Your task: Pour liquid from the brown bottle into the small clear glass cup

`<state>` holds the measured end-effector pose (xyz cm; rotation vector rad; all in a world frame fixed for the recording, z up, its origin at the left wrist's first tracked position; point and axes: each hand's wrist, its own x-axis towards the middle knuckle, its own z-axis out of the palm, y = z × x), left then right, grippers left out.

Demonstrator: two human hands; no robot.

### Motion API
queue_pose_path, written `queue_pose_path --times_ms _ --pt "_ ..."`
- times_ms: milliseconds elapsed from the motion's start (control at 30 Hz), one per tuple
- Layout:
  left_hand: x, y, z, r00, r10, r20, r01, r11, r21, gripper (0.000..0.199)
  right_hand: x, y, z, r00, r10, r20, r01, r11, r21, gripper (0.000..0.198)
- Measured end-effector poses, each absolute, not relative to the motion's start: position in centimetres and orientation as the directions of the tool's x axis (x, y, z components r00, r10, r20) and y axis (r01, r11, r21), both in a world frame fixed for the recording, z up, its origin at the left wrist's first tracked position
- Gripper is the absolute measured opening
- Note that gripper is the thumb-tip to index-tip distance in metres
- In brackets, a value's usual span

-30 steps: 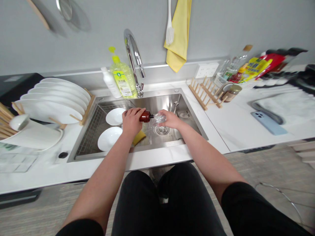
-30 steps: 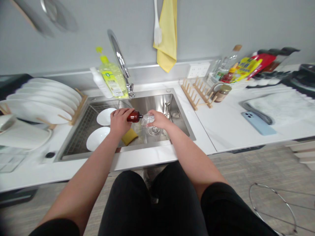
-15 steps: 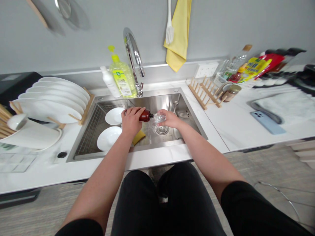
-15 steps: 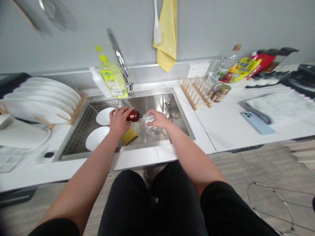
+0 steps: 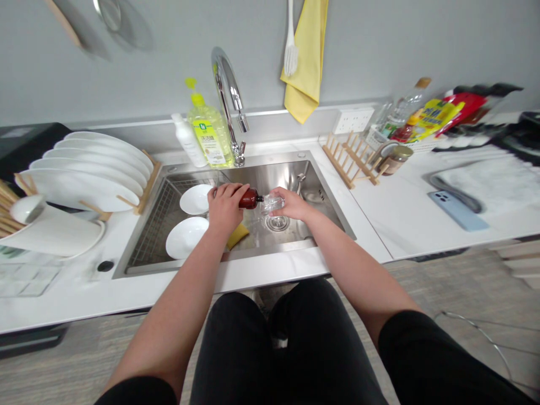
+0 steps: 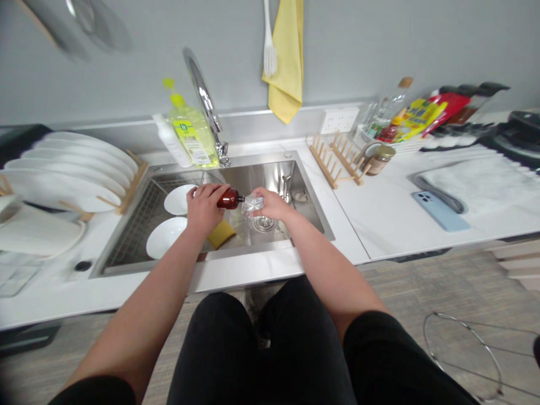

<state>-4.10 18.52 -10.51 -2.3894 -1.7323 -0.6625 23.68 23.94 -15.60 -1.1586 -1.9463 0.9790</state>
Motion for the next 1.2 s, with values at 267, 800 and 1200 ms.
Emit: queue_pose_path --times_ms 267,800,1200 --pt "-4.15 18.49 -10.64 0.264 0.857 0.442 0.922 -0.359 0.147 0.071 23.68 23.80 -15.31 -0.393 0.906 0.156 0.415 0.327 -0.849 0.069" --pt "-4.11 18.19 -10.25 0.257 0.855 0.451 0.919 -0.361 0.161 0.072 23.55 23.86 -15.35 -0.372 0.915 0.154 0.389 0.304 -0.869 0.087" --pt "-4.17 18.20 -10.37 0.276 0.830 0.485 0.905 -0.394 0.159 0.071 23.68 23.92 -15.30 -0.414 0.893 0.176 0.352 0.335 -0.874 0.073"
